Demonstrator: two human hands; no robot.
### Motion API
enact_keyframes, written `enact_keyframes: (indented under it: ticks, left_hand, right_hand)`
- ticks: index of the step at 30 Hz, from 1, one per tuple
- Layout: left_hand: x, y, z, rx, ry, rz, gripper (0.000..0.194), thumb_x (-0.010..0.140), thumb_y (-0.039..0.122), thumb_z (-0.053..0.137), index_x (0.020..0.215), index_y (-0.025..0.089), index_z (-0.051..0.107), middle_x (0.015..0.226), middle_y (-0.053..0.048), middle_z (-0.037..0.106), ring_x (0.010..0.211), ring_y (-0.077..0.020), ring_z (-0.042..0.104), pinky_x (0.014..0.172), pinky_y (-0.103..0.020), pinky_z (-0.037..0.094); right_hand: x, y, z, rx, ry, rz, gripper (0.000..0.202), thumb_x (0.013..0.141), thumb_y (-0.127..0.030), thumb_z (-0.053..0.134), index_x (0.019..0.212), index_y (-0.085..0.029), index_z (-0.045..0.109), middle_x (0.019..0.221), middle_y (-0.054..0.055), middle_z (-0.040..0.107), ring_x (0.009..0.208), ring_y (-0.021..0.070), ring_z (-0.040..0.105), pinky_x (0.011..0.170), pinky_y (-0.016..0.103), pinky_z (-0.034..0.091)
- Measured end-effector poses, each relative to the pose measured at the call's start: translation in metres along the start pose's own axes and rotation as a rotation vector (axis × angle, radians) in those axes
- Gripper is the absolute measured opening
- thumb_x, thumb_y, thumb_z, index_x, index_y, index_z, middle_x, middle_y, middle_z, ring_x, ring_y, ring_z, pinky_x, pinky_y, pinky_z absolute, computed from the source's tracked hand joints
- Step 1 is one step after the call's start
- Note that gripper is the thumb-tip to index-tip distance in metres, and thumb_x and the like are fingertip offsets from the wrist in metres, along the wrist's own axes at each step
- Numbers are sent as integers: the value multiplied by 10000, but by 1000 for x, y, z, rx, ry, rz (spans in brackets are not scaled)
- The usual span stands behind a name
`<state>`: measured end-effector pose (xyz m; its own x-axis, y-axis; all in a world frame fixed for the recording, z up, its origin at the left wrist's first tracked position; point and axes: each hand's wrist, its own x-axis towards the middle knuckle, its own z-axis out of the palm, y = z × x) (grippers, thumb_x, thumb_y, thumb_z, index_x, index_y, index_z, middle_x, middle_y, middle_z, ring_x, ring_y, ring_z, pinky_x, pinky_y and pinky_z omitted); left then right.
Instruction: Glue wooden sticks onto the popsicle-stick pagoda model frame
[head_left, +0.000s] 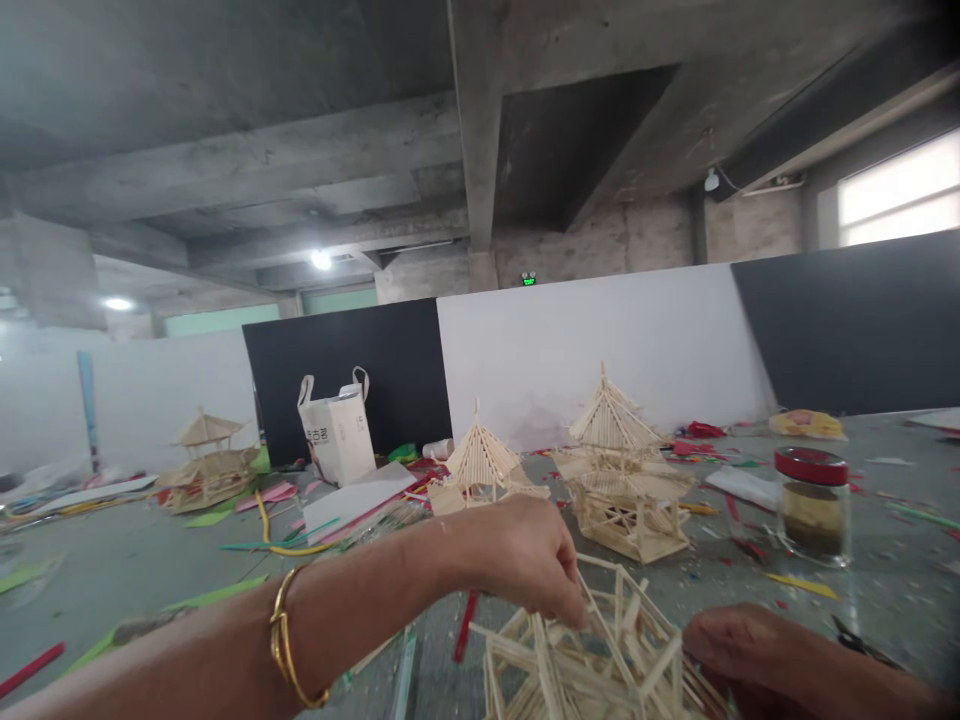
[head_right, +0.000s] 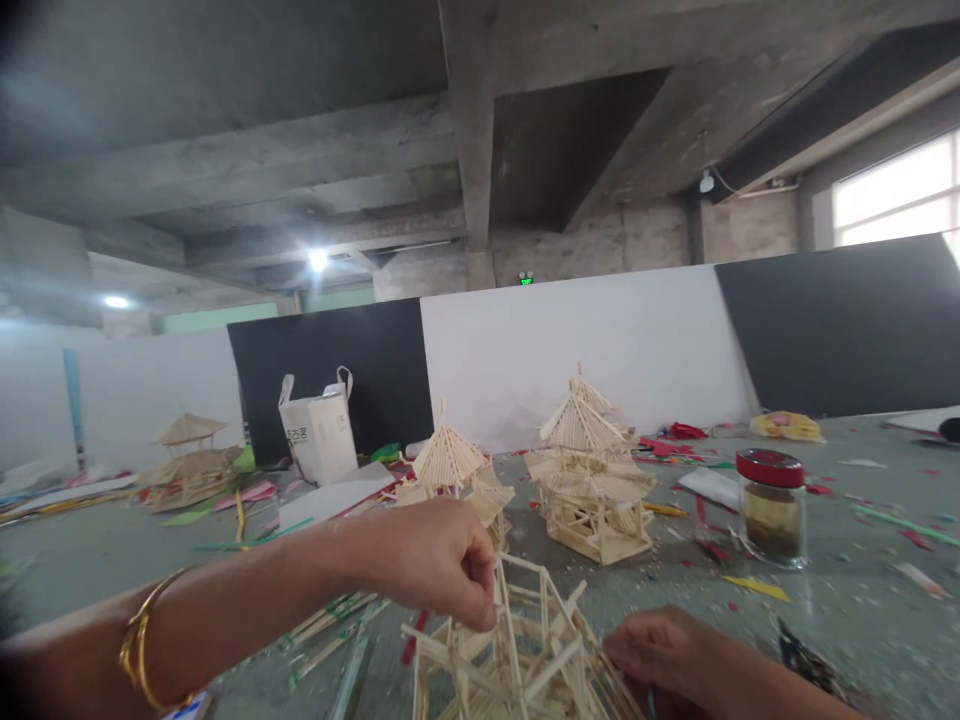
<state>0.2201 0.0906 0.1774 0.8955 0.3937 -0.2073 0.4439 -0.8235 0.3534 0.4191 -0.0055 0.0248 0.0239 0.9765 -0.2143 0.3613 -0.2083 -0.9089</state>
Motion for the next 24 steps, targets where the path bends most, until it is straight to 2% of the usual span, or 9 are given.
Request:
enact_keyframes:
  ticks: [6,11,16,24]
  left_hand:
    - [-1,1,6,29,39,-1,55,604,219,636,582,171,651,482,46,524,484,-86,497,398,-160,316]
    - [-2,8,3,126,58,-12,56,604,193,629,581,155,663,474,31,541,458,-90,486,386,-178,304]
    - [-3,13,-1,157,19,-35,65,615,190,624,580,150,662,450,29,532,427,-101,489,378,-198,317]
    - [-3,8,1,125,25,-20,61,608,180,604,560,154,631,483,20,551,465,-104,519,379,-183,315]
  right_hand:
    - [6,8,-4,13,-5,-5,703,441,-881,440,587,-193,460,469,-21,432,333,57,314,341,198,196]
    - [7,14,-4,51,-30,-4,697,426,-861,488,612,-190,472,512,-11,466,346,64,372,334,187,233]
    - [8,15,-4,66,-69,-19,674,477,-861,480,596,-198,436,470,-27,439,319,59,355,317,183,258]
    - [12,17,-6,116,-80,-5,688,433,-851,533,584,-188,428,441,-45,422,290,43,349,284,154,245]
